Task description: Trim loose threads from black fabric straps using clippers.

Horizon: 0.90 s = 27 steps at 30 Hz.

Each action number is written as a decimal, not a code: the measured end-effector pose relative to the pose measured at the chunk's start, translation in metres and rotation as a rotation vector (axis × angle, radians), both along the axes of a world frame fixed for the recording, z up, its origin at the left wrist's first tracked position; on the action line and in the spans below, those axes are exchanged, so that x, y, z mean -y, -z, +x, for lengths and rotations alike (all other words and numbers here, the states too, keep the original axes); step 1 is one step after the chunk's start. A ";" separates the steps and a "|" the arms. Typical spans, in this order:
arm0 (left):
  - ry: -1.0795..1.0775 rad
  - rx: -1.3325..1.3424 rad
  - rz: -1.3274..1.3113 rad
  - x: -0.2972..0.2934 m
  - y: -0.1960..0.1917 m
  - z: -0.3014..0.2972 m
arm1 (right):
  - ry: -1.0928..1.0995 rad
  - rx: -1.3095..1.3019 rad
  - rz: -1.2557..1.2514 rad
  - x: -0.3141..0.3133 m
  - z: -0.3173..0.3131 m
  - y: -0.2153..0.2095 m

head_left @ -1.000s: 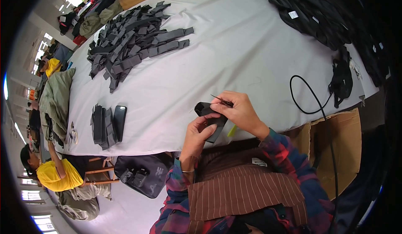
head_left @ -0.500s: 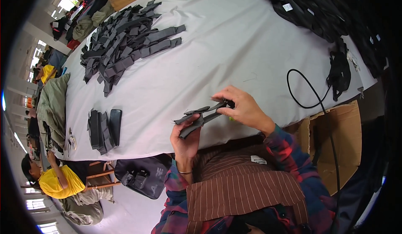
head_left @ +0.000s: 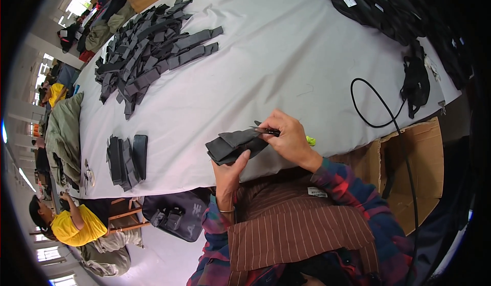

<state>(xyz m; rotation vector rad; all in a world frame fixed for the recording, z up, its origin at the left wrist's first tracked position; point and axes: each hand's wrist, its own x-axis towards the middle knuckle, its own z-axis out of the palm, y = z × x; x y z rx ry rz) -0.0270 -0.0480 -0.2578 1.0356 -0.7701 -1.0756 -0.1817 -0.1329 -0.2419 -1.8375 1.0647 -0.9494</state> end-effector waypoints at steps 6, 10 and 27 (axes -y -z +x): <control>0.023 -0.004 0.000 0.003 -0.001 0.003 | -0.075 -0.020 0.071 0.003 -0.004 0.003; -0.048 0.022 -0.051 0.001 0.001 0.002 | -0.085 0.073 0.109 0.004 -0.015 -0.011; -0.113 0.174 -0.058 0.001 -0.008 -0.008 | -0.025 -0.235 -0.287 -0.016 -0.016 -0.014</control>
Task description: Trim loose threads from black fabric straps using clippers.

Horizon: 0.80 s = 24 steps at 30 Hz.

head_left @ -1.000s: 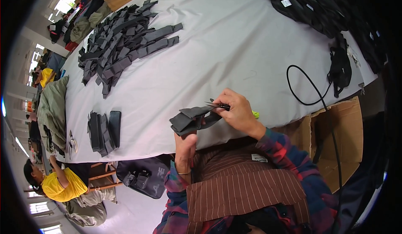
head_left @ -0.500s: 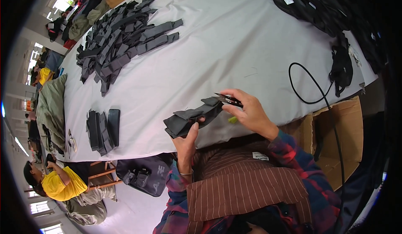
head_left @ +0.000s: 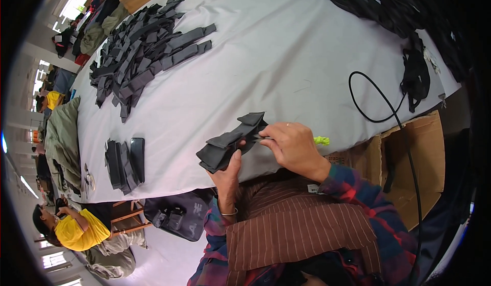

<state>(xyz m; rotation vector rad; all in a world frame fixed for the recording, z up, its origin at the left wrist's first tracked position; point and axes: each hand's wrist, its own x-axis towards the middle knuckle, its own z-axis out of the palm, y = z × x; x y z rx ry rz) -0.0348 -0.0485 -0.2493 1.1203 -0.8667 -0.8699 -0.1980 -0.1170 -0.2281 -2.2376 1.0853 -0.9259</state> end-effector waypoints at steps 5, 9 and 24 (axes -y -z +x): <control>-0.016 0.033 -0.013 -0.002 0.005 0.001 | -0.026 -0.162 -0.117 -0.003 0.017 0.009; -0.023 -0.001 -0.009 -0.002 0.005 -0.001 | -0.015 -0.220 -0.137 -0.003 0.025 0.015; -0.017 -0.015 -0.006 -0.001 0.007 0.001 | -0.009 -0.213 -0.130 0.002 0.032 0.018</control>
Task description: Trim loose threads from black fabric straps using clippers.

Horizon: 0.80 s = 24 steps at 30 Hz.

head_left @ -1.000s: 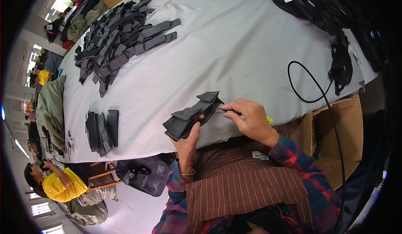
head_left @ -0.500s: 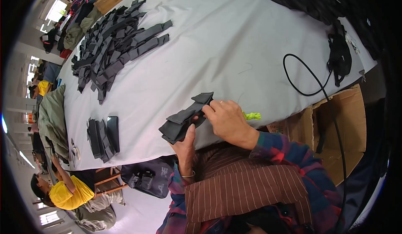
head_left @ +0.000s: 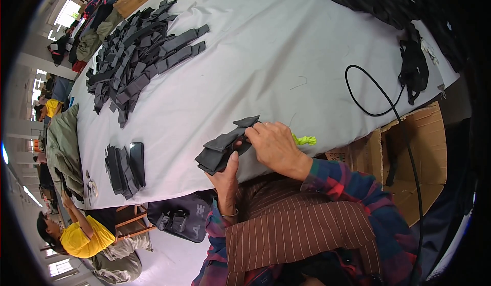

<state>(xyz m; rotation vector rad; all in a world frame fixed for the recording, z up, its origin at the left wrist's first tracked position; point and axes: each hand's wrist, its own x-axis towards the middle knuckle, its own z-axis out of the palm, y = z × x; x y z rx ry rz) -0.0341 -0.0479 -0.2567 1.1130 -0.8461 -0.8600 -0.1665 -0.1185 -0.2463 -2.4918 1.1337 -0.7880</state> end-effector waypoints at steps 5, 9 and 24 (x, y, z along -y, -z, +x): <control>-0.024 -0.007 -0.026 0.003 -0.003 0.001 | -0.004 0.043 0.057 0.004 -0.002 -0.001; 0.083 -0.108 -0.051 0.011 -0.017 0.006 | 0.002 0.125 0.151 0.006 -0.004 -0.011; 0.196 -0.315 0.052 0.013 0.000 0.011 | -0.064 0.498 0.654 0.016 -0.033 -0.032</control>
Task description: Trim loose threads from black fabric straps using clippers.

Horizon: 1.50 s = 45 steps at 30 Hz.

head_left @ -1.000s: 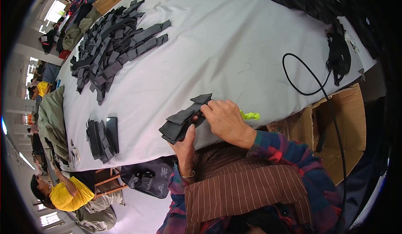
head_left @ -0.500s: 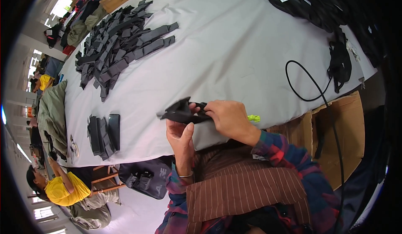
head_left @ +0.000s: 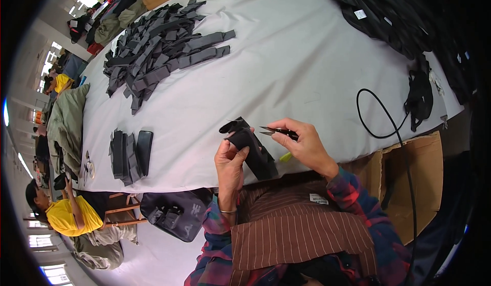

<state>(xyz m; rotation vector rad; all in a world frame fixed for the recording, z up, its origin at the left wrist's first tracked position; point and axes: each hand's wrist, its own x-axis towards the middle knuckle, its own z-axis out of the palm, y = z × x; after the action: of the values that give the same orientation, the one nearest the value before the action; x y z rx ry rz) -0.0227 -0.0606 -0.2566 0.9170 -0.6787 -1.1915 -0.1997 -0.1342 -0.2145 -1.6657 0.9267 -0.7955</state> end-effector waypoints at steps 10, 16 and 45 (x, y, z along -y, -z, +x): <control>0.011 -0.024 0.005 -0.002 0.016 0.001 | 0.009 -0.017 -0.031 -0.001 -0.006 0.001; 0.158 -0.249 0.033 -0.007 0.000 0.008 | 0.078 -0.023 -0.065 0.001 -0.015 0.016; 0.210 0.117 0.116 -0.005 0.004 -0.002 | 0.036 -0.199 -0.457 -0.011 0.000 0.023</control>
<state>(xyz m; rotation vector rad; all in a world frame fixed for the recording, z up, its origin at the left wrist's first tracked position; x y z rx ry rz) -0.0252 -0.0553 -0.2610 1.0372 -0.8218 -1.3827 -0.2000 -0.1235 -0.2371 -2.1615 0.9609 -0.9270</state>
